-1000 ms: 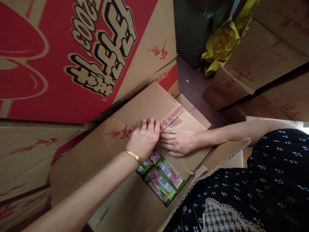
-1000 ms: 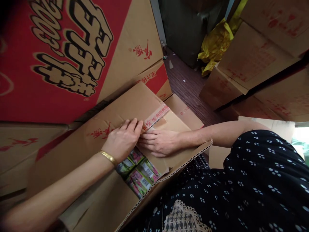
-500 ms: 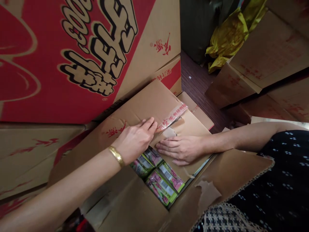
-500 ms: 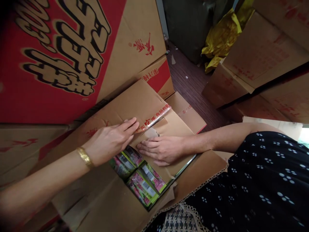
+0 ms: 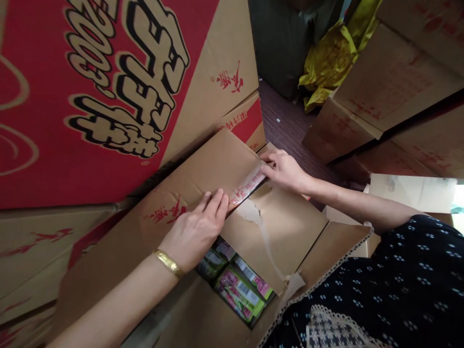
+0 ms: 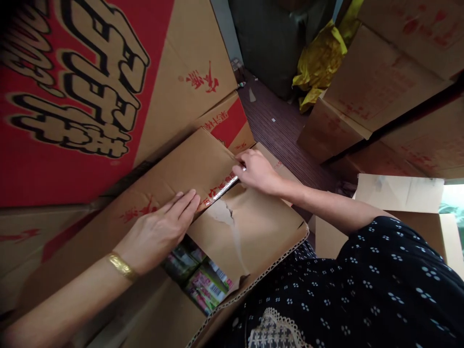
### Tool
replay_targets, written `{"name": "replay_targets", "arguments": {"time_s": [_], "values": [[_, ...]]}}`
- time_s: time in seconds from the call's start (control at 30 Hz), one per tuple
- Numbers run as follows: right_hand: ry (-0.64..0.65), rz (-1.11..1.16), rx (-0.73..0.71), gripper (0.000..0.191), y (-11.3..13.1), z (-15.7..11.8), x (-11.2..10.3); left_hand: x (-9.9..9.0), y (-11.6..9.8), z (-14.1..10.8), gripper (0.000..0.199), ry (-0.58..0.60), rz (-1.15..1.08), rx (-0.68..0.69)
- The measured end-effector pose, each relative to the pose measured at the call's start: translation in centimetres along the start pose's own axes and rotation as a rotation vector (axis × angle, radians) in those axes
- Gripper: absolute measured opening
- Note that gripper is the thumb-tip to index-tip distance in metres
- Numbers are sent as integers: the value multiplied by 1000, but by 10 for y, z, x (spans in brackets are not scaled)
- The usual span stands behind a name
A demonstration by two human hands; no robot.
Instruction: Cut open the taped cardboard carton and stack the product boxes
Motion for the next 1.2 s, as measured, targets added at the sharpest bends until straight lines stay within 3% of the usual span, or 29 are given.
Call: {"name": "replay_targets", "arguments": {"time_s": [0.1,0.2,0.27,0.37,0.5,0.63,0.77,0.87,1.07,1.2], "values": [[78,274,206,13,0,1,2,-1,2,-1,55,-28,-20,-3],[205,787,344,20,7,-3,27,0,4,-4,53,-82,-63,-12],[281,1038,398,23,11,-7,44,0,4,-6,53,-115,-76,-16],[315,1192,386,19,8,-11,54,0,4,-9,51,-149,-78,-16],[310,1295,304,15,6,-14,54,-7,6,-12,48,-190,-61,-15],[302,1309,210,22,13,-16,49,-14,9,-12,47,-206,-73,-15],[413,1244,127,27,28,-18,48,-17,8,-11,46,-219,-66,-3],[461,1227,152,19,35,-19,52,-19,4,-12,44,-271,-17,26],[165,1184,465,19,19,-14,60,-24,5,-14,39,-347,-73,-2],[118,1171,410,14,22,-12,59,-31,15,-12,32,-315,-204,-47]]}}
Point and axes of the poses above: each hand's wrist, its own z-axis towards the middle knuckle, its own x-axis out of the palm, y = z × x, the point moved 9 cm from there along z, towards the middle knuckle, and after that the axes turned 4 degrees about y, right-handed, at the moved point
